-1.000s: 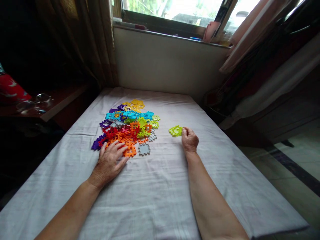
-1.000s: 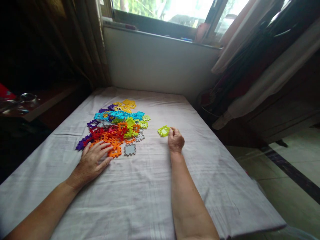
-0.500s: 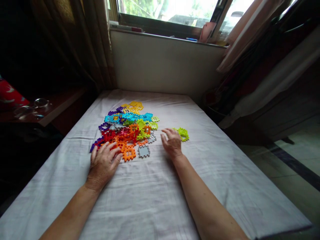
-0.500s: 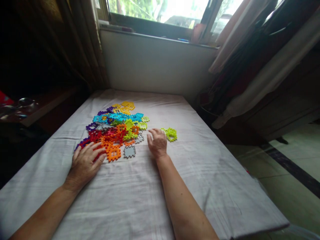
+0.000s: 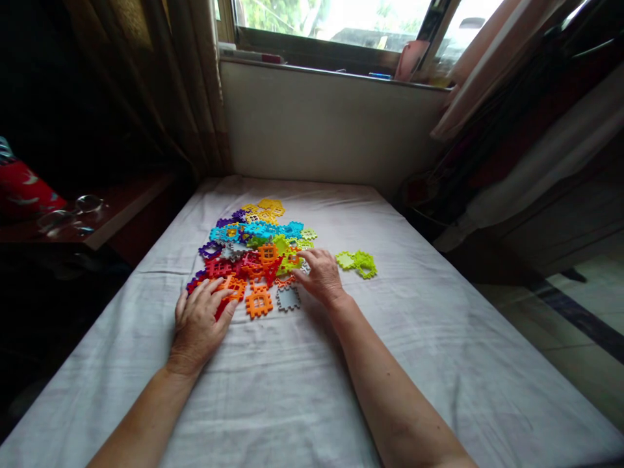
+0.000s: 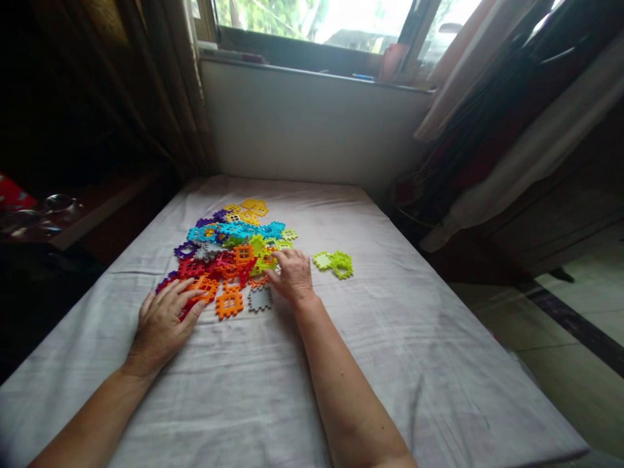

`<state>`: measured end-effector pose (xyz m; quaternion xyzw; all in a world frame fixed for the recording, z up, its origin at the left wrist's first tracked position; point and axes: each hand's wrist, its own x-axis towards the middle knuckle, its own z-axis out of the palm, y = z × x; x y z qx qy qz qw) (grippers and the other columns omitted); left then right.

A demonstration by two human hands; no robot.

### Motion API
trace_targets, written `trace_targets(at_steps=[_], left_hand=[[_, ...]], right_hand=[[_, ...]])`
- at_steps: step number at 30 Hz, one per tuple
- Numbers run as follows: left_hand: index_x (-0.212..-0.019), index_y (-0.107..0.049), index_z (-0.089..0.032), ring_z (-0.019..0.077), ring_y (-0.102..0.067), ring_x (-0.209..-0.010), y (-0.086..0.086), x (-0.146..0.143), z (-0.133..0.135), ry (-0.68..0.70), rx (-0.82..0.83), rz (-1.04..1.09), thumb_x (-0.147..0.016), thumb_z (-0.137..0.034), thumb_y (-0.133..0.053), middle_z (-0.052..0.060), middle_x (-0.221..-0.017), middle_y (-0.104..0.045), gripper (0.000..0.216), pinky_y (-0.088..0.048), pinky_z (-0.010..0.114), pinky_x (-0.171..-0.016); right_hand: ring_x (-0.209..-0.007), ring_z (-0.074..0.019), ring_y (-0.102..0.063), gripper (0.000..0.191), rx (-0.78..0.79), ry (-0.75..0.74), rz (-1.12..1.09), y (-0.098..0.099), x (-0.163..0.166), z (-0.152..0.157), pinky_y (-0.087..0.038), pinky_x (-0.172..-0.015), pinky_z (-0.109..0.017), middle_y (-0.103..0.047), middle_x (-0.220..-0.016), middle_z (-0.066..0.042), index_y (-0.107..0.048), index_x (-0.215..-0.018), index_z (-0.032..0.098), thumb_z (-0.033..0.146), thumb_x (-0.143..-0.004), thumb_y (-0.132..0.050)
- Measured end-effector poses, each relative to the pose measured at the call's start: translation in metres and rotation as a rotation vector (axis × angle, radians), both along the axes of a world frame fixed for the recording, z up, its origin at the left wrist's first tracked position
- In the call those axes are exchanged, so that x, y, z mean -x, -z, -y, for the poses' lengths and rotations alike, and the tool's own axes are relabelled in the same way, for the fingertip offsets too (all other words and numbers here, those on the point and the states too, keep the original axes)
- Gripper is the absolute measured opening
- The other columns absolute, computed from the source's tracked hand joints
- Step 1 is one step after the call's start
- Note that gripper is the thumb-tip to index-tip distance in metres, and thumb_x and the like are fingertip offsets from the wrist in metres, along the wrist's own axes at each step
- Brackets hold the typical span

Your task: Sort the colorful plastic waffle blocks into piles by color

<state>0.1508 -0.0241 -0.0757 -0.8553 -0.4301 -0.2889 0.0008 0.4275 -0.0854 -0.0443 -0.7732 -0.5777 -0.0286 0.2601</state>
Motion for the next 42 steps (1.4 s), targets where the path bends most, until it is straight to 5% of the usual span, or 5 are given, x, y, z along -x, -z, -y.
trace_targets(at_steps=[6, 13, 22, 31, 42], left_hand=[[-0.104, -0.072, -0.026, 0.0330, -0.054, -0.129, 0.000, 0.001, 0.000, 0.014, 0.004, 0.022, -0.093, -0.043, -0.046, 0.010, -0.132, -0.066, 0.033, -0.028, 0.059, -0.116], [-0.105, -0.071, -0.026, 0.0330, -0.054, -0.130, 0.001, 0.001, -0.001, 0.016, -0.012, 0.014, -0.093, -0.043, -0.046, 0.010, -0.132, -0.066, 0.033, -0.029, 0.059, -0.115], [-0.117, -0.068, -0.026, 0.0329, -0.053, -0.131, 0.006, 0.003, -0.005, 0.003, -0.032, 0.025, -0.094, -0.045, -0.044, 0.012, -0.134, -0.065, 0.038, -0.030, 0.058, -0.115], [-0.141, -0.050, -0.026, 0.0329, -0.046, -0.137, 0.009, 0.003, -0.012, -0.044, -0.017, 0.040, -0.094, -0.046, -0.043, 0.014, -0.144, -0.056, 0.051, -0.029, 0.056, -0.116], [-0.149, -0.041, -0.023, 0.0404, -0.030, -0.146, 0.006, 0.004, -0.011, -0.118, 0.053, 0.041, -0.091, -0.055, -0.047, 0.021, -0.158, -0.035, 0.066, -0.024, 0.067, -0.113]], right_hand=[[-0.113, -0.0342, -0.057, 0.036, -0.006, 0.439, -0.081, -0.005, -0.068, 0.029, -0.041, -0.096, -0.048, -0.068, -0.118, -0.015, -0.070, -0.116, 0.019, 0.038, -0.086, -0.065], [-0.120, -0.0397, -0.052, 0.035, -0.021, 0.644, -0.176, 0.011, -0.101, 0.050, -0.038, -0.097, -0.056, -0.063, -0.121, -0.016, -0.070, -0.113, 0.022, 0.039, -0.083, -0.066], [-0.126, -0.0254, -0.053, 0.039, -0.081, 0.235, -0.120, 0.008, -0.044, -0.005, -0.038, -0.109, -0.040, -0.060, -0.138, -0.011, -0.068, -0.124, 0.023, 0.034, -0.087, -0.063], [-0.144, -0.0337, -0.035, 0.067, 0.251, 0.178, -0.277, -0.006, -0.015, -0.094, -0.030, -0.113, -0.061, -0.040, -0.157, -0.011, -0.049, -0.146, 0.035, 0.070, -0.089, -0.049], [-0.148, -0.0399, -0.025, 0.078, 0.199, -0.144, -0.066, -0.001, 0.089, -0.038, -0.012, -0.113, -0.072, -0.033, -0.161, -0.014, -0.043, -0.149, 0.037, 0.068, -0.081, -0.064]])
